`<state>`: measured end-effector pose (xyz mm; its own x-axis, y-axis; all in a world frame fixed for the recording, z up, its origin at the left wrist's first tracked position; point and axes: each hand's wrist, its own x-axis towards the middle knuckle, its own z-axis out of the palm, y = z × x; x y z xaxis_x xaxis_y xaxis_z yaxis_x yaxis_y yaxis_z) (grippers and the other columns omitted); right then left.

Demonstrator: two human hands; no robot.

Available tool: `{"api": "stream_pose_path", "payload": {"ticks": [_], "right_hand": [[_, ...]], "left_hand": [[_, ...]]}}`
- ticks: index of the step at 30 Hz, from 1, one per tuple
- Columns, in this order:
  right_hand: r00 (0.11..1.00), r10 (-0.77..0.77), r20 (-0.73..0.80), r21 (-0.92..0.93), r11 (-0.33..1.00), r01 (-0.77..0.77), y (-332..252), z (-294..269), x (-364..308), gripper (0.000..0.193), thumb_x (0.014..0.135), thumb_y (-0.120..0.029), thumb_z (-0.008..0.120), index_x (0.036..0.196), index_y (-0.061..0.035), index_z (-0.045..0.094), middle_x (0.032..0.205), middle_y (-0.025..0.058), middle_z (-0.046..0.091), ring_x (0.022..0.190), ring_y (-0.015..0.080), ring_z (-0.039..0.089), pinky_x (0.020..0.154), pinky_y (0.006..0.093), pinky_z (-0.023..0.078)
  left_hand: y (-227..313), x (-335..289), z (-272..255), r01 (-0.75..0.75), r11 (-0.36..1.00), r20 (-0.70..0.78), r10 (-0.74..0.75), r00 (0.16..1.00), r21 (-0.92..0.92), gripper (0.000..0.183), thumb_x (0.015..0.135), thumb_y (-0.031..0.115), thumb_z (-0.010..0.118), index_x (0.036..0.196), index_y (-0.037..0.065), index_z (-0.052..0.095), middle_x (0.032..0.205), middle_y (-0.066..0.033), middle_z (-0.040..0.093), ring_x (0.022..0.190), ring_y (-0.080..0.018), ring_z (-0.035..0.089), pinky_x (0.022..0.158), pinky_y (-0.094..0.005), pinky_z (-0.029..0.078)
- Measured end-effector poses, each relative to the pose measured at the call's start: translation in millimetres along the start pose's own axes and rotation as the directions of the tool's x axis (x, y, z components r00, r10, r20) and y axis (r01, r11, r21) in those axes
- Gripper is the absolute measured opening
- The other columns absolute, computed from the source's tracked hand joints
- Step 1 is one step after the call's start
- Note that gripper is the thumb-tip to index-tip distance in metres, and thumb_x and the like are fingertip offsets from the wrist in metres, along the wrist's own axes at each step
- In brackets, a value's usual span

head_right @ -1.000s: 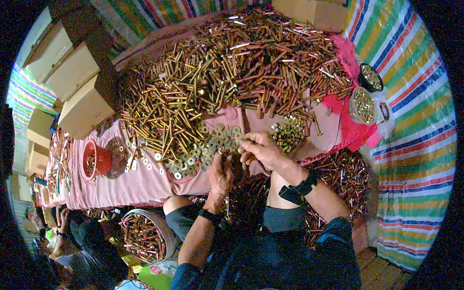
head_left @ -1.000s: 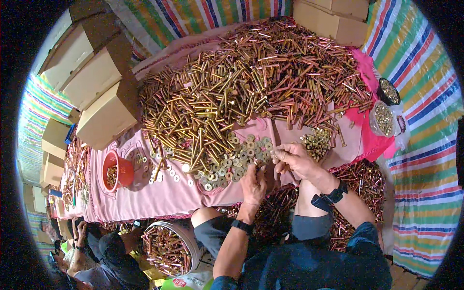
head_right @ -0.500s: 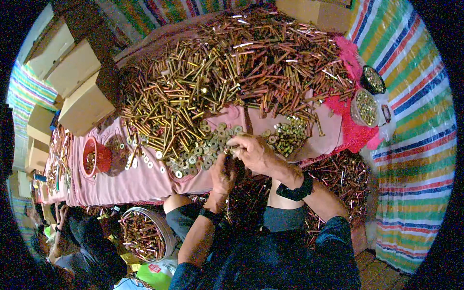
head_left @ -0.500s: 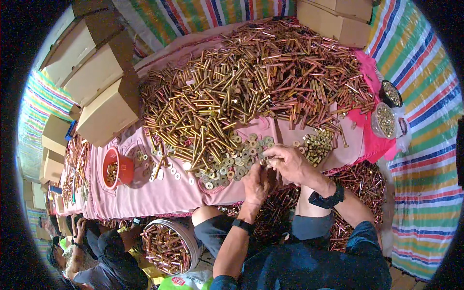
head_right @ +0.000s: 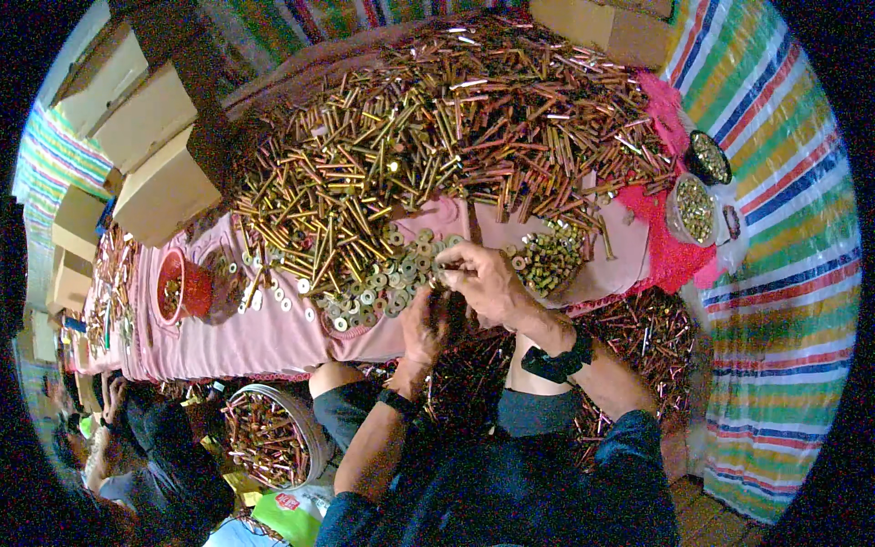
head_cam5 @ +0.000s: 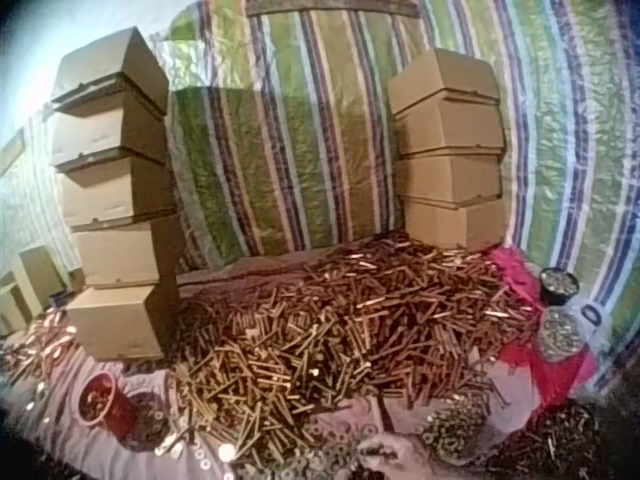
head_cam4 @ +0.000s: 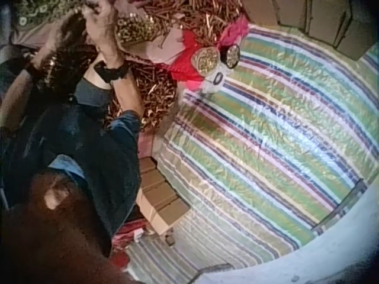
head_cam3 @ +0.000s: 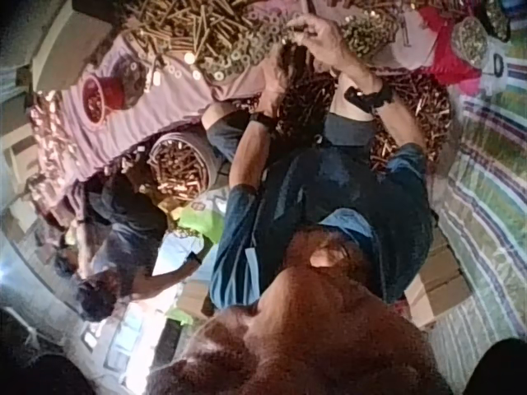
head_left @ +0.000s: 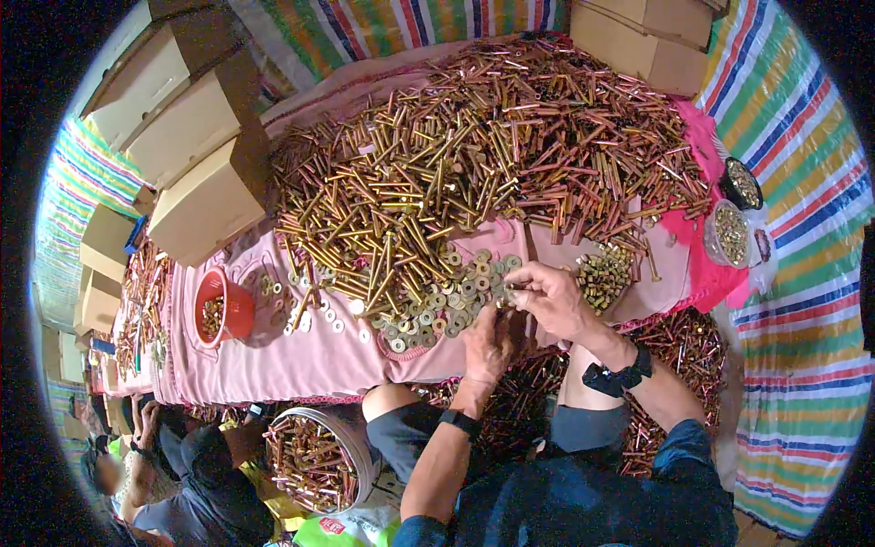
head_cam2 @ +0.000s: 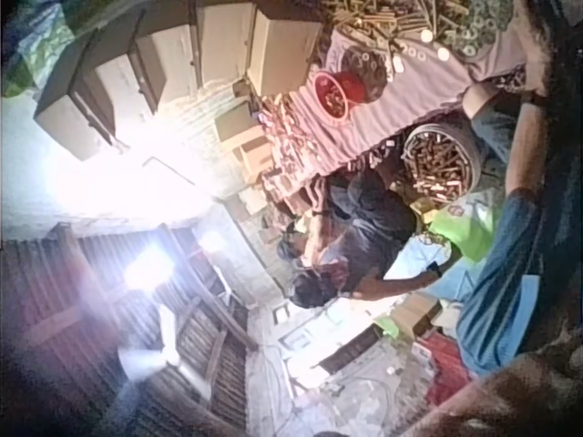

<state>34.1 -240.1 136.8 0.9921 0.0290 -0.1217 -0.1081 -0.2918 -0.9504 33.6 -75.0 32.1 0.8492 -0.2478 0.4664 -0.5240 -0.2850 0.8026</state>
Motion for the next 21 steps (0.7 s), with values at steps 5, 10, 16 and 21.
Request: {"api": "stream_pose_path", "payload": {"ticks": [5,10,16,21], "right_hand": [[0.947,-0.322,-0.022,-0.191,0.931,0.312,9,2,1,0.028,0.093,-0.006,0.063,0.119,0.0025,0.067,0.104,0.0104,0.071,0.090,0.0146,0.068,0.078,0.0296,0.055],[0.947,-0.320,0.017,-0.159,0.935,0.318,13,3,1,0.026,0.092,-0.005,0.063,0.116,0.0040,0.068,0.108,0.0165,0.068,0.095,0.0245,0.069,0.082,0.0331,0.055],[0.868,-0.496,0.035,-0.312,0.820,0.481,11,6,3,0.021,0.088,-0.004,0.067,0.108,0.0018,0.070,0.103,0.0160,0.068,0.094,0.0311,0.069,0.082,0.0368,0.056],[0.901,-0.432,0.042,-0.288,0.858,0.425,7,2,4,0.020,0.087,-0.007,0.068,0.106,0.0005,0.071,0.099,0.0151,0.068,0.091,0.0281,0.069,0.079,0.0353,0.055]], "left_hand": [[5,1,2,0.093,0.995,0.041,-0.092,0.995,-0.044,0.037,0.089,-0.001,0.059,0.126,0.004,0.059,0.095,-0.0241,0.067,0.087,-0.0444,0.067,0.074,-0.0459,0.054],[3,1,3,0.094,0.994,0.030,-0.092,0.995,-0.054,0.039,0.087,-0.001,0.061,0.126,0.004,0.059,0.097,-0.0238,0.067,0.088,-0.0441,0.067,0.074,-0.0459,0.054],[-1,-3,4,0.106,0.993,0.075,-0.102,0.992,-0.053,0.038,0.085,-0.001,0.062,0.123,0.003,0.059,0.099,-0.0231,0.066,0.088,-0.0451,0.065,0.074,-0.0475,0.053],[-1,1,7,0.100,0.994,0.016,-0.099,0.995,-0.044,0.034,0.080,0.001,0.060,0.114,0.006,0.060,0.089,-0.0221,0.062,0.082,-0.0449,0.063,0.070,-0.0445,0.052]]}}
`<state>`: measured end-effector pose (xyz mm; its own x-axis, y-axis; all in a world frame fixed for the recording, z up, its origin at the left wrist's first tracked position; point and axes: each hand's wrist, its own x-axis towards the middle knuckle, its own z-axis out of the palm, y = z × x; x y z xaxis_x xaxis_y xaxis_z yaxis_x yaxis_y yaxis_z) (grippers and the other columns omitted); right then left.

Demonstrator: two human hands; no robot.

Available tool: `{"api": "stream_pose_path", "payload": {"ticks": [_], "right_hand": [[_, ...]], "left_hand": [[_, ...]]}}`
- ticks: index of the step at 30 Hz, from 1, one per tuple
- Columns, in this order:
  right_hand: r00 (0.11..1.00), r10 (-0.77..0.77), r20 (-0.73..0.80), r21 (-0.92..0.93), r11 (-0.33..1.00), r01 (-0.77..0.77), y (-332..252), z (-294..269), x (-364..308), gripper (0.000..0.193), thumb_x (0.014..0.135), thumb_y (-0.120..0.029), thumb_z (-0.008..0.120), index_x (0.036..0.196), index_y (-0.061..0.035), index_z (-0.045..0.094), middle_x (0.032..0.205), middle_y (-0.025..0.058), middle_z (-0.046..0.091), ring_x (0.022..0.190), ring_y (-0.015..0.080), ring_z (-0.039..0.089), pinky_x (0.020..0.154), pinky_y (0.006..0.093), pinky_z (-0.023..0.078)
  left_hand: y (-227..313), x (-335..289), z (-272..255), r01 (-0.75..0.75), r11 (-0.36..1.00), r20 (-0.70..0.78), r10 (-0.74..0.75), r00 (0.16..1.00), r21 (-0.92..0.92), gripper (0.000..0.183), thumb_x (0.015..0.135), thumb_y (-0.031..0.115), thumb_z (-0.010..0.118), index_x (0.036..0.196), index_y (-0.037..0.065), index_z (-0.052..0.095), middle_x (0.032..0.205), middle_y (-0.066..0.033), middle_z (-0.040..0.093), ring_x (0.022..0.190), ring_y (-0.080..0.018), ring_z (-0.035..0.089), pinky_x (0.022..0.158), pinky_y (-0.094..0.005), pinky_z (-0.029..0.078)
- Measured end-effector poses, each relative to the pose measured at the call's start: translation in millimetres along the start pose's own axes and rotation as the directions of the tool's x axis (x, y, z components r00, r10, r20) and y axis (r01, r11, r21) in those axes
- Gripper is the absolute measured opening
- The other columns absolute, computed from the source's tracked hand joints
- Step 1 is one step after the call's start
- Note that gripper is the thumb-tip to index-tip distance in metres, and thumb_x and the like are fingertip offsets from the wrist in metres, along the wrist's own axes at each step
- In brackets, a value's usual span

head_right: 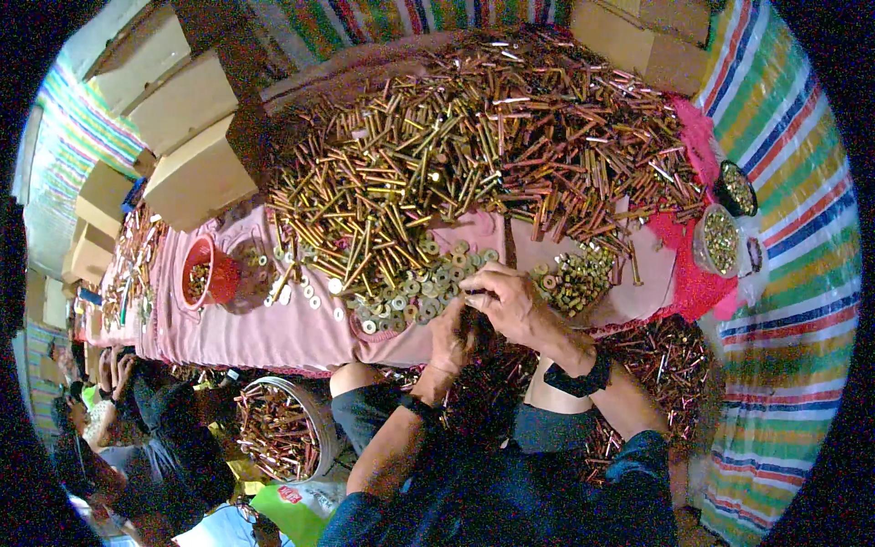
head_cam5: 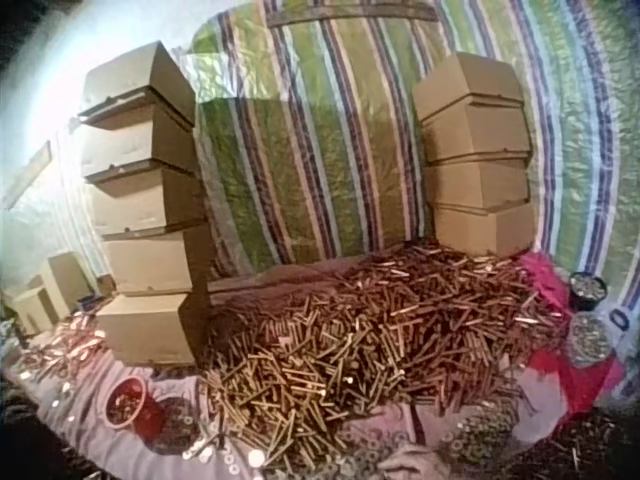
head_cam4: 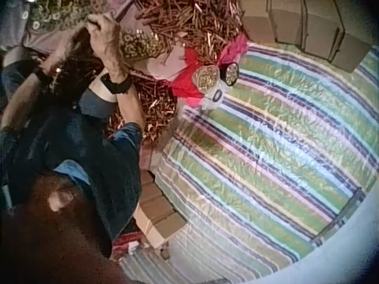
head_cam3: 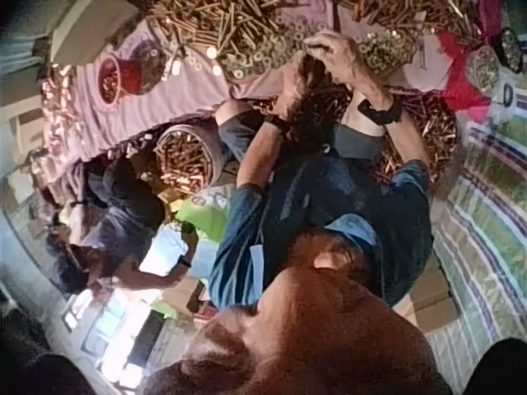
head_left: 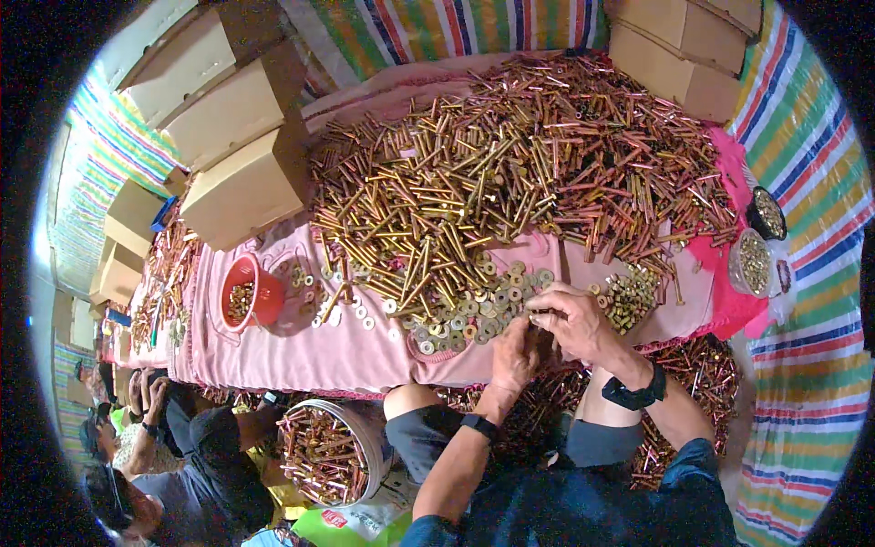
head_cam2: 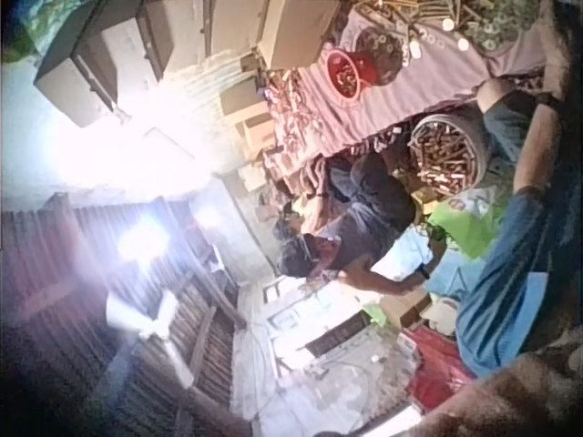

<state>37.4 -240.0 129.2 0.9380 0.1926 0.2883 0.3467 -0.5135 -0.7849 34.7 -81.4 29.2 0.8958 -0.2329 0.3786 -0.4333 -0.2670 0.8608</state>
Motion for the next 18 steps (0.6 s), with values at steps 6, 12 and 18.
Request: {"api": "stream_pose_path", "payload": {"ticks": [6,12,18], "right_hand": [[0.982,0.183,0.038,0.030,0.982,-0.184,-8,-3,2,0.023,0.085,-0.011,0.074,0.105,0.0006,0.070,0.094,0.0123,0.069,0.085,0.0213,0.069,0.075,0.0324,0.054],[0.900,0.435,-0.044,0.225,0.882,-0.415,-4,15,-8,0.021,0.082,-0.009,0.076,0.099,0.0021,0.071,0.088,0.0110,0.072,0.081,0.0190,0.068,0.074,0.0324,0.054],[0.995,-0.010,-0.097,-0.037,0.999,0.007,-13,18,-7,0.018,0.083,-0.004,0.068,0.099,0.0036,0.068,0.088,0.0148,0.063,0.085,0.0300,0.064,0.079,0.0370,0.051]], "left_hand": [[4,-6,-7,0.162,0.985,0.133,-0.153,0.979,-0.063,0.025,0.084,0.000,0.059,0.108,0.005,0.058,0.089,-0.0222,0.062,0.082,-0.0465,0.063,0.069,-0.0471,0.052],[0,-5,-5,0.013,0.986,0.058,-0.003,0.998,-0.168,0.034,0.081,0.000,0.059,0.115,0.007,0.056,0.092,-0.0262,0.061,0.090,-0.0521,0.060,0.075,-0.0513,0.050],[-6,-12,-8,0.097,0.985,0.123,-0.080,0.989,-0.141,0.044,0.076,-0.001,0.061,0.118,0.004,0.052,0.102,-0.0252,0.059,0.098,-0.0499,0.058,0.082,-0.0502,0.048]]}}
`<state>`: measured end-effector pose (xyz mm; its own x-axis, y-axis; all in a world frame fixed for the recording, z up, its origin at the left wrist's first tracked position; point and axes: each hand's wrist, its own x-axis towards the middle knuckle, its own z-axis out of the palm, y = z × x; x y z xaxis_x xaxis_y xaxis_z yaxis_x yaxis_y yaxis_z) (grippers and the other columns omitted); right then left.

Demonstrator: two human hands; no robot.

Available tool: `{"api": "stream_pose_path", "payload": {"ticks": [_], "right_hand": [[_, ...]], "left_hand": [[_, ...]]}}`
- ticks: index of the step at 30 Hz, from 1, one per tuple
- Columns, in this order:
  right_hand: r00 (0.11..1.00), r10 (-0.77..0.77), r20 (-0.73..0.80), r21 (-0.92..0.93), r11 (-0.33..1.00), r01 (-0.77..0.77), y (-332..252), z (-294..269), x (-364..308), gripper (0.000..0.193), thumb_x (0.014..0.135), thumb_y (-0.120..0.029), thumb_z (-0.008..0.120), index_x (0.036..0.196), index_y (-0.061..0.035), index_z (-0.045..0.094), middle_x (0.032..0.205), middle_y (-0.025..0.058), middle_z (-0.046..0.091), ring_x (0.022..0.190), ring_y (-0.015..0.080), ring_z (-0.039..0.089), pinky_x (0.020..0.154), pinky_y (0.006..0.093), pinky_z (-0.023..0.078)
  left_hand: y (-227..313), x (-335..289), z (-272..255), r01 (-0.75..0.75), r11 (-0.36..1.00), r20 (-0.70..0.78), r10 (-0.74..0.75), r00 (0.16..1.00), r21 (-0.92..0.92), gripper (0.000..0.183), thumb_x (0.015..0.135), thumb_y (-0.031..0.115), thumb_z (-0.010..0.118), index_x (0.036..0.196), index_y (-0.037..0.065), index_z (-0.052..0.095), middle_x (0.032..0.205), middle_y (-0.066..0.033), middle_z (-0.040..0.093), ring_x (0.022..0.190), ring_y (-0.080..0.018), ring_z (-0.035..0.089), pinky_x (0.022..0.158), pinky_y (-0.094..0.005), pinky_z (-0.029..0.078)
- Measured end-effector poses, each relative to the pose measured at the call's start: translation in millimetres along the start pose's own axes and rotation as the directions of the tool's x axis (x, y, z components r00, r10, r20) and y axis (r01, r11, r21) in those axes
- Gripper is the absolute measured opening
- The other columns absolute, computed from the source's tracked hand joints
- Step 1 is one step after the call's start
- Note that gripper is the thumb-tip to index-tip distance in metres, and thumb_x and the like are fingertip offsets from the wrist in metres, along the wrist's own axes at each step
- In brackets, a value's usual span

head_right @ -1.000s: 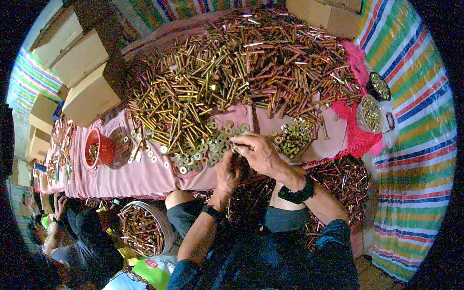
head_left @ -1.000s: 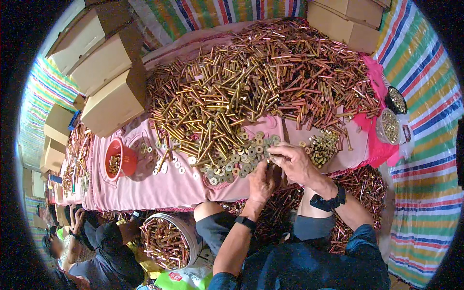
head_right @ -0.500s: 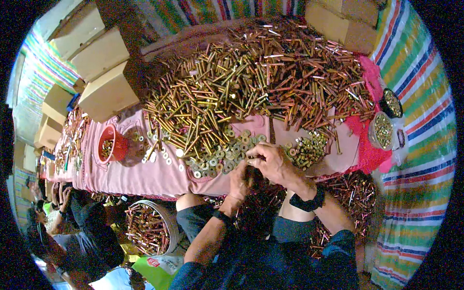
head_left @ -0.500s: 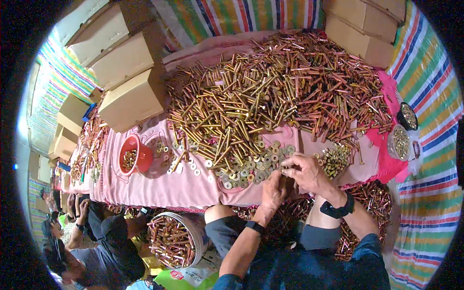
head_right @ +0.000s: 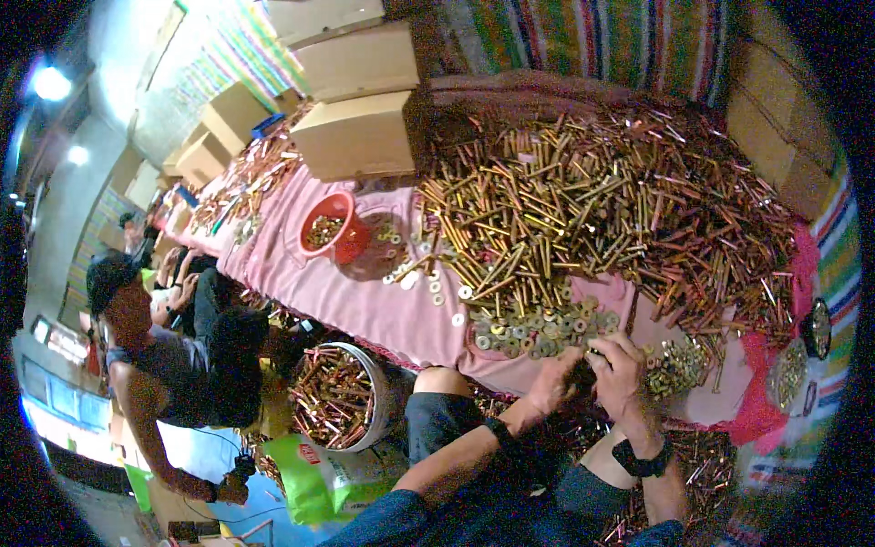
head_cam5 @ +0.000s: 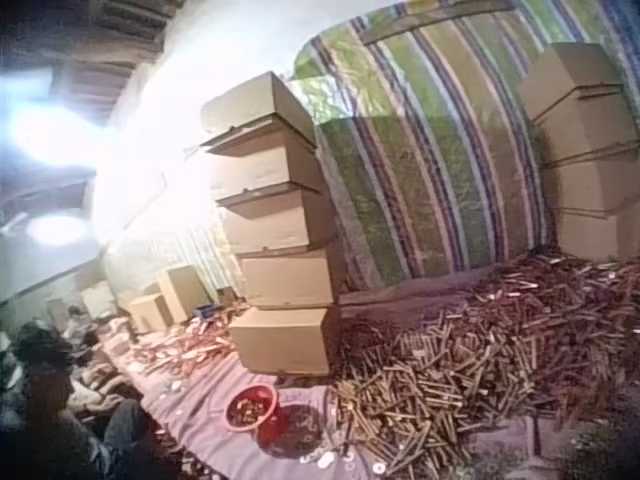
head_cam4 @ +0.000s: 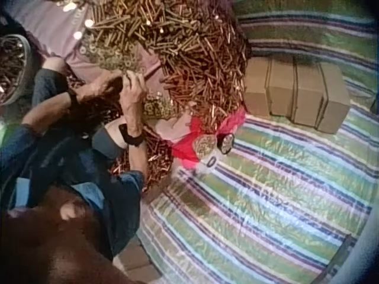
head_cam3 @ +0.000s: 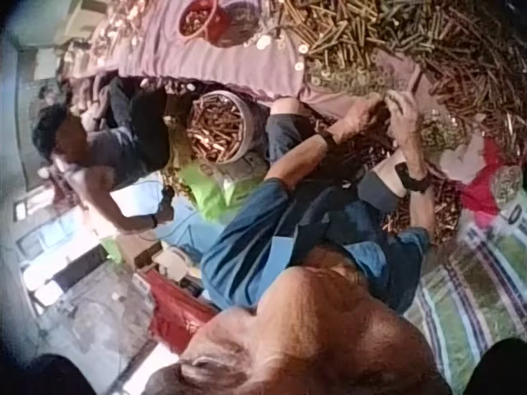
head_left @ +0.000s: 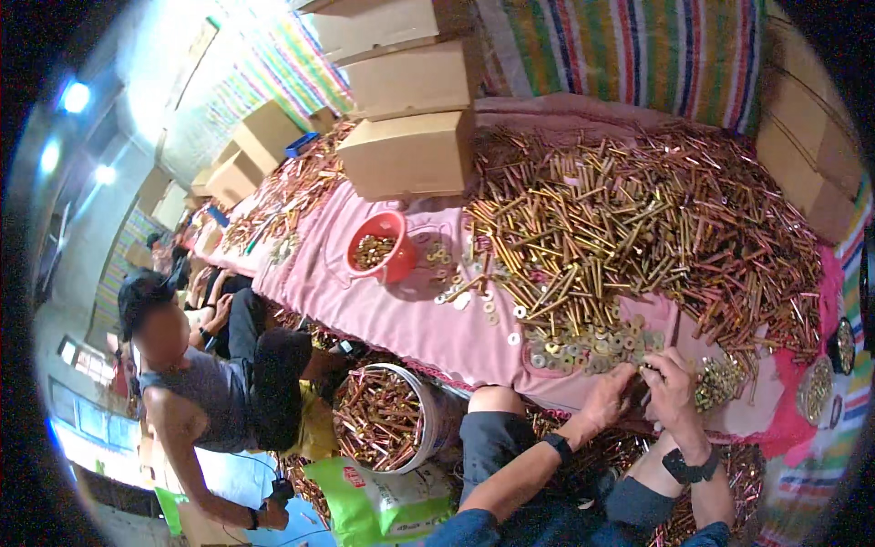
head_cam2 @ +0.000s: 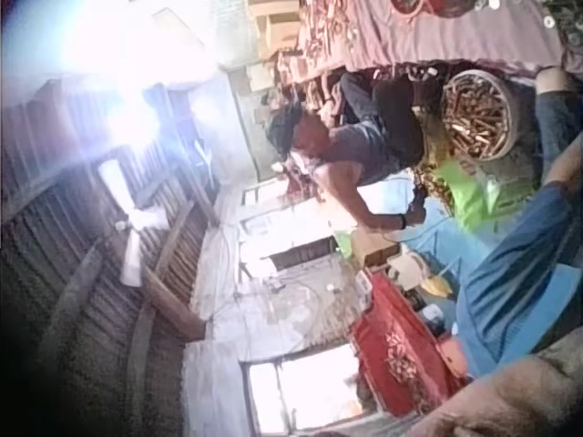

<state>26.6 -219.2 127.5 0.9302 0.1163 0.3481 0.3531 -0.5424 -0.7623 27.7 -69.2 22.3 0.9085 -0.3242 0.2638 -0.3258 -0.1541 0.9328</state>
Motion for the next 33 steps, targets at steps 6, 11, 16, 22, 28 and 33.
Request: {"api": "stream_pose_path", "payload": {"ticks": [6,11,16,22,28,33], "right_hand": [[0.999,0.041,-0.001,-0.048,0.998,-0.041,9,-1,2,0.018,0.079,-0.003,0.071,0.097,-0.0002,0.069,0.090,0.0143,0.067,0.084,0.0308,0.067,0.077,0.0382,0.052],[0.992,0.127,-0.016,0.007,0.992,-0.127,12,1,1,0.019,0.078,-0.002,0.073,0.096,0.0005,0.067,0.088,0.0136,0.064,0.083,0.0303,0.065,0.078,0.0387,0.052],[1.000,0.014,0.002,-0.037,0.999,-0.014,13,-1,0,0.017,0.082,-0.002,0.069,0.098,0.0019,0.065,0.092,0.0144,0.061,0.088,0.0319,0.063,0.083,0.0391,0.050],[0.998,-0.022,0.054,-0.003,1.000,0.022,2,1,1,0.019,0.085,-0.003,0.064,0.104,0.0020,0.065,0.097,0.0168,0.063,0.091,0.0331,0.063,0.083,0.0404,0.049],[0.985,0.166,-0.045,0.075,0.984,-0.162,19,5,-8,0.018,0.082,-0.008,0.076,0.093,0.0022,0.064,0.086,0.0127,0.064,0.082,0.0238,0.063,0.077,0.0353,0.051],[0.928,0.374,0.010,0.187,0.911,-0.369,10,1,-5,0.021,0.084,-0.011,0.081,0.096,-0.0028,0.066,0.082,0.0016,0.063,0.072,0.0097,0.056,0.063,0.0279,0.049]], "left_hand": [[2,3,1,0.004,1.000,-0.013,-0.004,1.000,-0.026,0.037,0.076,-0.002,0.061,0.112,0.004,0.053,0.096,-0.0248,0.058,0.094,-0.0480,0.059,0.080,-0.0466,0.049],[-2,4,4,0.121,0.987,0.041,-0.117,0.992,-0.103,0.037,0.076,-0.005,0.057,0.111,0.003,0.050,0.096,-0.0250,0.056,0.092,-0.0495,0.058,0.079,-0.0479,0.048],[-7,6,9,0.053,0.996,0.024,-0.052,0.998,-0.071,0.037,0.076,-0.005,0.057,0.111,0.004,0.047,0.097,-0.0250,0.054,0.090,-0.0513,0.056,0.076,-0.0499,0.047],[-26,-2,14,0.097,0.982,0.038,-0.092,0.995,-0.159,0.038,0.078,-0.002,0.060,0.113,0.005,0.047,0.099,-0.0253,0.054,0.090,-0.0509,0.056,0.075,-0.0519,0.047],[-15,2,12,-0.074,0.997,-0.037,0.075,0.997,0.031,0.042,0.075,-0.001,0.060,0.115,0.004,0.049,0.098,-0.0263,0.055,0.092,-0.0512,0.056,0.077,-0.0513,0.047],[-8,3,2,0.063,0.998,0.029,-0.063,0.998,0.028,0.041,0.073,-0.001,0.060,0.113,0.005,0.055,0.095,-0.0260,0.059,0.099,-0.0503,0.057,0.082,-0.0499,0.048]]}}
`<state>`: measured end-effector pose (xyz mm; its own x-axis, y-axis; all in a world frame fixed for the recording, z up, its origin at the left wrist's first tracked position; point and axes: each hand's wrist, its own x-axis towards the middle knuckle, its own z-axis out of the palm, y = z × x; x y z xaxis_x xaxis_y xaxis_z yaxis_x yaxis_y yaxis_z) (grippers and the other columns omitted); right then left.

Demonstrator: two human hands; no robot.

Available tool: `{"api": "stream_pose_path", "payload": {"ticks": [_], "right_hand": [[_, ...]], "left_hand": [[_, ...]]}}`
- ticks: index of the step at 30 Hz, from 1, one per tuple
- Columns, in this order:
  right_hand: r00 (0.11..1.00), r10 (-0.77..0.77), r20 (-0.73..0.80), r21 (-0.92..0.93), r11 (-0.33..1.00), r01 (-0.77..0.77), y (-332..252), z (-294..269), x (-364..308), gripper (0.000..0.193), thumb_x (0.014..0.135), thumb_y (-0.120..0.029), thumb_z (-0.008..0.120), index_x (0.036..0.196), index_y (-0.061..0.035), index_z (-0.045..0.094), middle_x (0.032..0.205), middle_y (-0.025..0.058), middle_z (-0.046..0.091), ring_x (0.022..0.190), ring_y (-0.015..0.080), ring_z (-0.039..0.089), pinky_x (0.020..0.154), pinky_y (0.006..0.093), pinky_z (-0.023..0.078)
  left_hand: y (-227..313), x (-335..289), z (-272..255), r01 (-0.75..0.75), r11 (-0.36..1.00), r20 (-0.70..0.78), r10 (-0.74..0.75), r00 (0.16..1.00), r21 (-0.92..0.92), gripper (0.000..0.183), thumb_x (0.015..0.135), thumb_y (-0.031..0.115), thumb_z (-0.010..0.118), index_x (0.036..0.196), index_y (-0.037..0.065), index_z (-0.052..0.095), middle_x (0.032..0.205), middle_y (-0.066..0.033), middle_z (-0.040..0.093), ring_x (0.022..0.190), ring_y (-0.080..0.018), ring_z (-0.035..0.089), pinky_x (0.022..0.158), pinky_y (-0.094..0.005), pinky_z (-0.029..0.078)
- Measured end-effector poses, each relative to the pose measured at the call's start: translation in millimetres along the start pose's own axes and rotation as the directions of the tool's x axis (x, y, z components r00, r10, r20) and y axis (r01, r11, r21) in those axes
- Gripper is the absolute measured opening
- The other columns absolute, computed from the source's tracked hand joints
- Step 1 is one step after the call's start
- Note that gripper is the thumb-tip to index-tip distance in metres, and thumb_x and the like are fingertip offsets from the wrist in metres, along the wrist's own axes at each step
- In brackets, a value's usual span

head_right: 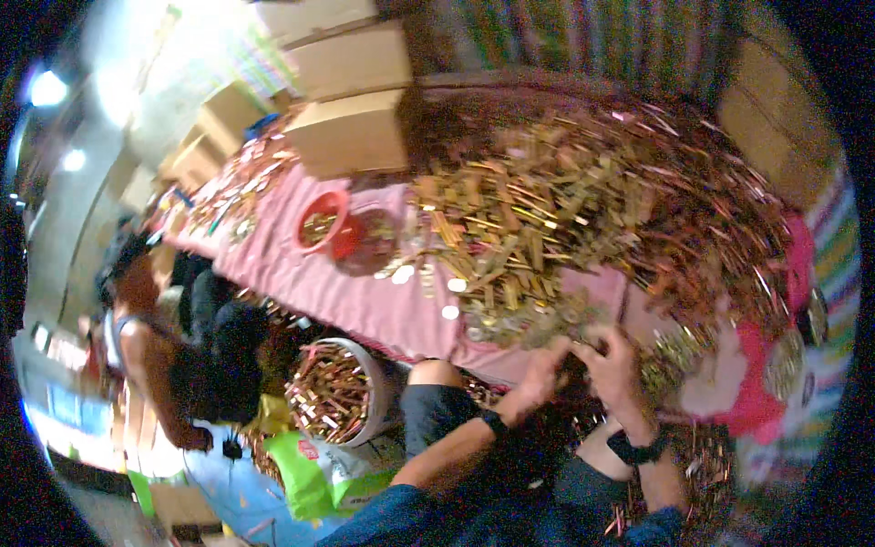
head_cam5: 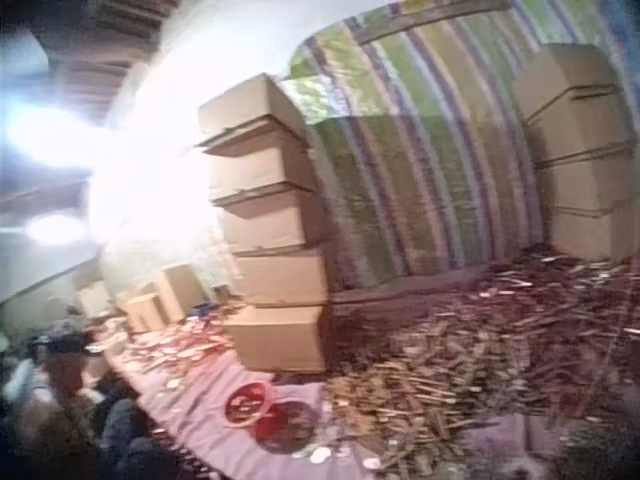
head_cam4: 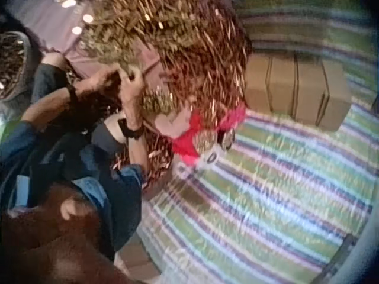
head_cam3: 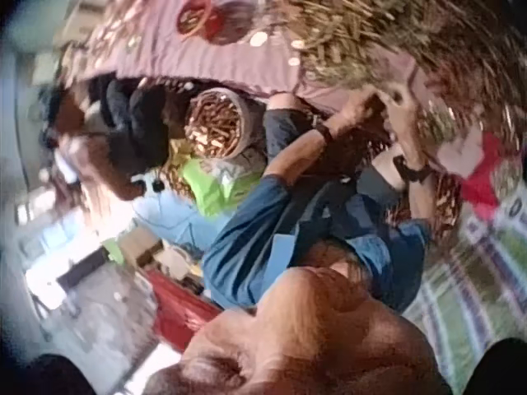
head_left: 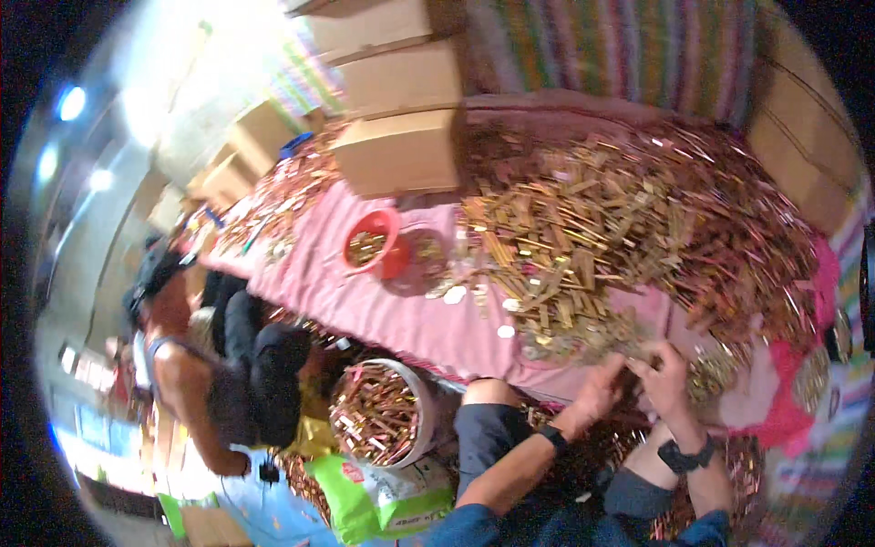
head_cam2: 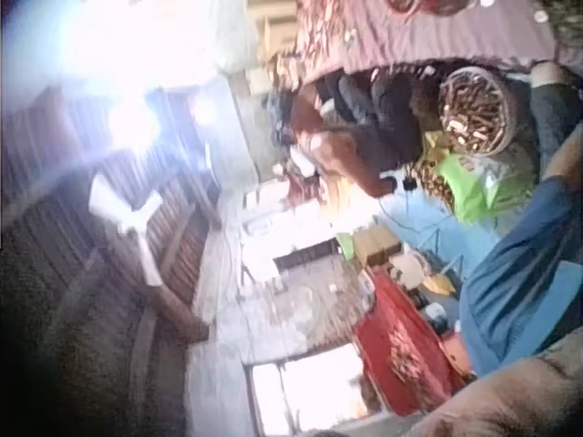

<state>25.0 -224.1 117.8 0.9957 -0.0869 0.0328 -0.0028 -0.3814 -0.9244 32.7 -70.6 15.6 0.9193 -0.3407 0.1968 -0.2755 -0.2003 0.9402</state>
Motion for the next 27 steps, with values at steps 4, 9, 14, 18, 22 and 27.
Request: {"api": "stream_pose_path", "payload": {"ticks": [4,9,14,18,22,27], "right_hand": [[0.995,-0.096,0.032,-0.046,0.994,0.097,-25,5,0,0.022,0.084,-0.012,0.079,0.099,0.0002,0.069,0.091,0.0142,0.070,0.090,0.0269,0.068,0.080,0.0366,0.053],[0.934,-0.345,0.092,-0.179,0.917,0.357,-10,-12,5,0.017,0.088,-0.007,0.071,0.103,0.0013,0.068,0.094,0.0160,0.066,0.085,0.0306,0.067,0.075,0.0378,0.054],[0.864,-0.474,0.171,-0.213,0.838,0.502,-4,-18,9,0.018,0.088,-0.009,0.072,0.102,0.0022,0.068,0.092,0.0157,0.064,0.081,0.0306,0.066,0.072,0.0372,0.054],[0.936,-0.329,0.123,-0.147,0.927,0.345,-10,-12,5,0.020,0.087,-0.011,0.074,0.101,0.0023,0.068,0.089,0.0145,0.065,0.075,0.0290,0.066,0.068,0.0361,0.053],[0.992,-0.106,0.067,-0.060,0.992,0.110,-12,-9,1,0.024,0.085,-0.017,0.077,0.099,-0.0001,0.068,0.087,0.0134,0.065,0.074,0.0290,0.066,0.066,0.0367,0.053],[0.919,-0.395,-0.006,-0.144,0.910,0.390,-2,-5,6,0.027,0.084,-0.024,0.080,0.094,-0.0023,0.068,0.086,0.0136,0.065,0.074,0.0289,0.067,0.065,0.0365,0.053]], "left_hand": [[-7,-5,-5,-0.018,0.994,-0.027,0.021,0.999,0.112,0.035,0.077,0.000,0.060,0.111,0.008,0.057,0.088,-0.0197,0.062,0.079,-0.0409,0.064,0.068,-0.0465,0.051],[11,3,1,-0.010,0.999,-0.053,0.013,0.999,0.051,0.033,0.076,0.003,0.064,0.109,0.005,0.058,0.085,-0.0197,0.060,0.077,-0.0416,0.063,0.067,-0.0428,0.050],[18,4,0,-0.070,0.995,-0.064,0.074,0.995,0.065,0.033,0.075,0.001,0.064,0.108,0.003,0.057,0.085,-0.0223,0.058,0.077,-0.0446,0.059,0.067,-0.0446,0.049],[5,-1,-3,-0.059,0.994,-0.065,0.065,0.996,0.090,0.030,0.075,0.000,0.063,0.104,0.003,0.056,0.083,-0.0219,0.056,0.076,-0.0453,0.057,0.067,-0.0459,0.048],[15,4,-1,-0.090,0.994,-0.069,0.095,0.993,0.070,0.026,0.076,-0.001,0.062,0.100,0.003,0.056,0.081,-0.0213,0.055,0.075,-0.0454,0.057,0.065,-0.0463,0.048],[16,5,-2,-0.074,0.993,-0.079,0.081,0.994,0.094,0.025,0.077,-0.001,0.061,0.101,0.005,0.057,0.082,-0.0201,0.055,0.074,-0.0447,0.057,0.065,-0.0460,0.048]]}}
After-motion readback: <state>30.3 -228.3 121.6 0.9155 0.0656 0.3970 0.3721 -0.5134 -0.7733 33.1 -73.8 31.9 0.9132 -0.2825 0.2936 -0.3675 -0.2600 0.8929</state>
